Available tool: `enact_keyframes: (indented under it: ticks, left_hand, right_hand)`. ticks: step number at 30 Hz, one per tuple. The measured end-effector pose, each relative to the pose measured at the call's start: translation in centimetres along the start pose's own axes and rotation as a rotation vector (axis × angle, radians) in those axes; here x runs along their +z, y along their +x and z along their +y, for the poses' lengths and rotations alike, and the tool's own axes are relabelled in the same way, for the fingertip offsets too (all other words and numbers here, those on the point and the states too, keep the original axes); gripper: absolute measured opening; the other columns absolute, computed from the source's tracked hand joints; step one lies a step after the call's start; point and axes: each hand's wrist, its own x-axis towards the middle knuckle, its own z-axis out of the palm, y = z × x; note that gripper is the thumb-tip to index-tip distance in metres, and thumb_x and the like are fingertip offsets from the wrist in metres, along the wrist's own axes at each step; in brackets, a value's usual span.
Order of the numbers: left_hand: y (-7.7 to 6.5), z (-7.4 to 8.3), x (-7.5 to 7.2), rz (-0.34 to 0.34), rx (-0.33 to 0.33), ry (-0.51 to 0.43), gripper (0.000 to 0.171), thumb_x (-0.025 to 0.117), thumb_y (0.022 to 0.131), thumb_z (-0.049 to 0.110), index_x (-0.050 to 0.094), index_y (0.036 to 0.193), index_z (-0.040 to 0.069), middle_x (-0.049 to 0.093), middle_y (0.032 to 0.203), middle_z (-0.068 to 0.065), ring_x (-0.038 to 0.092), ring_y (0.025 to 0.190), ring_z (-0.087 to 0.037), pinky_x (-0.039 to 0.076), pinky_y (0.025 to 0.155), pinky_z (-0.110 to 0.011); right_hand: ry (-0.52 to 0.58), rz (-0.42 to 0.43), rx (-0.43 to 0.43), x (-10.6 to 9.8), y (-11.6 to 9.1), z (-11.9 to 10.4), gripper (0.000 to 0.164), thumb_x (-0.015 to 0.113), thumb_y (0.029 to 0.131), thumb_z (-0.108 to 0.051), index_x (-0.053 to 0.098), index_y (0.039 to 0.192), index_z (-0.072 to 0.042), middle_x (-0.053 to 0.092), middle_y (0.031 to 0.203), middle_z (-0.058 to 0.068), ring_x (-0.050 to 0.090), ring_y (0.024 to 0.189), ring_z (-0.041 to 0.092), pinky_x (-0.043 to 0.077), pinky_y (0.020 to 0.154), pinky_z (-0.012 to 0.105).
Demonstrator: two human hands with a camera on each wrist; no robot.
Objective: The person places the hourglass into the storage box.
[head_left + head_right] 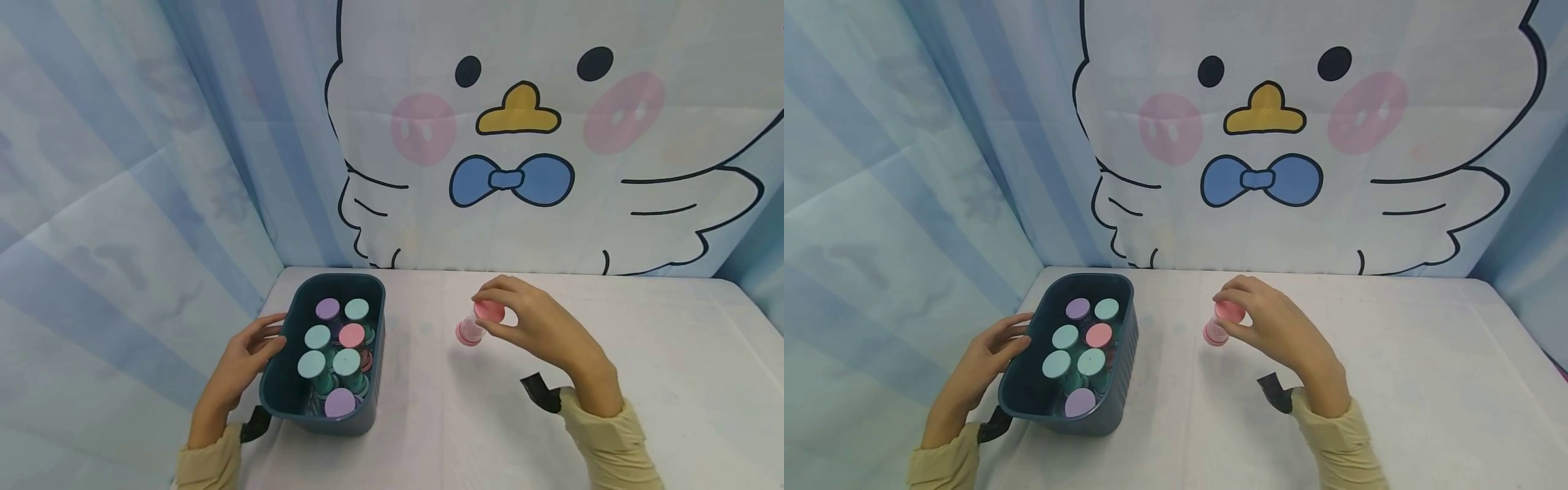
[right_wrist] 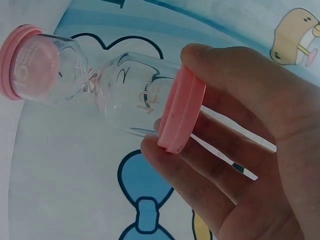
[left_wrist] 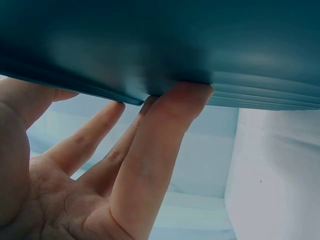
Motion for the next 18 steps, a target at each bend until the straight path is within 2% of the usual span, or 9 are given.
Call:
enact_keyframes:
  ticks: [10, 18]
  left_hand:
    - [-0.4, 0.2, -0.3, 0.001, 0.001, 0.015, 0.056, 0.057, 0.101, 0.035, 0.040, 0.151, 0.014, 0.047, 0.147, -0.021, 0.050, 0.130, -0.041, 0.050, 0.093, -0.053]
    - [-0.2, 0.1, -0.1, -0.001, 0.007, 0.011, 0.056, 0.058, 0.101, 0.035, 0.041, 0.150, 0.014, 0.048, 0.146, -0.021, 0.051, 0.129, -0.041, 0.049, 0.094, -0.056]
  right_hand:
    - [0.038, 0.033, -0.072, 0.2, 1.0, -1.4, 0.028, 0.082, 0.082, -0.013, 0.072, 0.108, -0.011, 0.065, 0.108, -0.005, 0.062, 0.097, 0.010, 0.055, 0.084, 0.032]
    - [0.077, 0.044, -0.091, 0.5, 1.3, -2.2, 0.029, 0.082, 0.081, -0.012, 0.072, 0.108, -0.010, 0.065, 0.110, -0.005, 0.061, 0.102, 0.011, 0.054, 0.088, 0.032]
